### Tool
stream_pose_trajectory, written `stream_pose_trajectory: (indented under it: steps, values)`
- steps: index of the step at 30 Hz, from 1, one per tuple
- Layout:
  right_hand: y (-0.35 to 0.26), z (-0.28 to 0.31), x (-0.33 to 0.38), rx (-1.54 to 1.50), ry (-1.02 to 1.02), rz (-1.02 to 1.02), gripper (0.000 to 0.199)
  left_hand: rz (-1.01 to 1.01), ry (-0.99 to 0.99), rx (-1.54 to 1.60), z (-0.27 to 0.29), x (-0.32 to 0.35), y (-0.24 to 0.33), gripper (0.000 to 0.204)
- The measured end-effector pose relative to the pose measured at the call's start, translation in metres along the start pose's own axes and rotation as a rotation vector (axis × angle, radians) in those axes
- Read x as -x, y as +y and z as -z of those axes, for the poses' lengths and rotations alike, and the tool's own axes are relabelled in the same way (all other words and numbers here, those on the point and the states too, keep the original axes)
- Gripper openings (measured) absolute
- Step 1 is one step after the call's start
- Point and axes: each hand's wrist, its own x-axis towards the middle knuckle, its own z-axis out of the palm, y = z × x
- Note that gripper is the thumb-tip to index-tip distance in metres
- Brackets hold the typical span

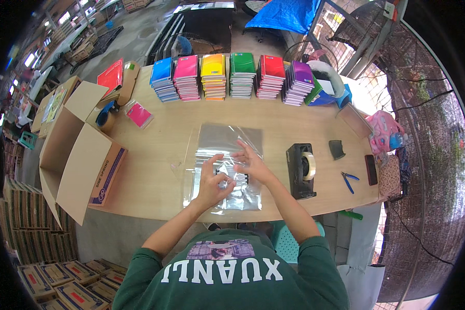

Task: The person wraps individual notebooks in clear plastic film and secures them with adhesive tape, then places the wrapped notebooks into a cardboard box.

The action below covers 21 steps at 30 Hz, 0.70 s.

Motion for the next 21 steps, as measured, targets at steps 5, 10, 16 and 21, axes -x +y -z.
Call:
stream_pose_trajectory:
  steps: [5,10,16,21]
  values:
    - [-0.003,-0.009,0.007,0.283,0.054,0.103,0.055,0.292,0.075,0.232,-0.008,-0.011,-0.009,0.071]
    - [-0.024,-0.024,0.013,0.282,0.177,0.232,0.017,0.591,-0.062,0.667,-0.004,-0.019,-0.019,0.078]
    - [-0.004,-0.028,0.041,0.525,0.202,0.485,0.016,0.459,-0.017,0.655,-0.022,-0.003,-0.032,0.039]
    - [-0.006,-0.027,0.064,0.838,0.202,0.665,0.025,0.461,0.036,0.566,-0.028,-0.004,-0.030,0.019]
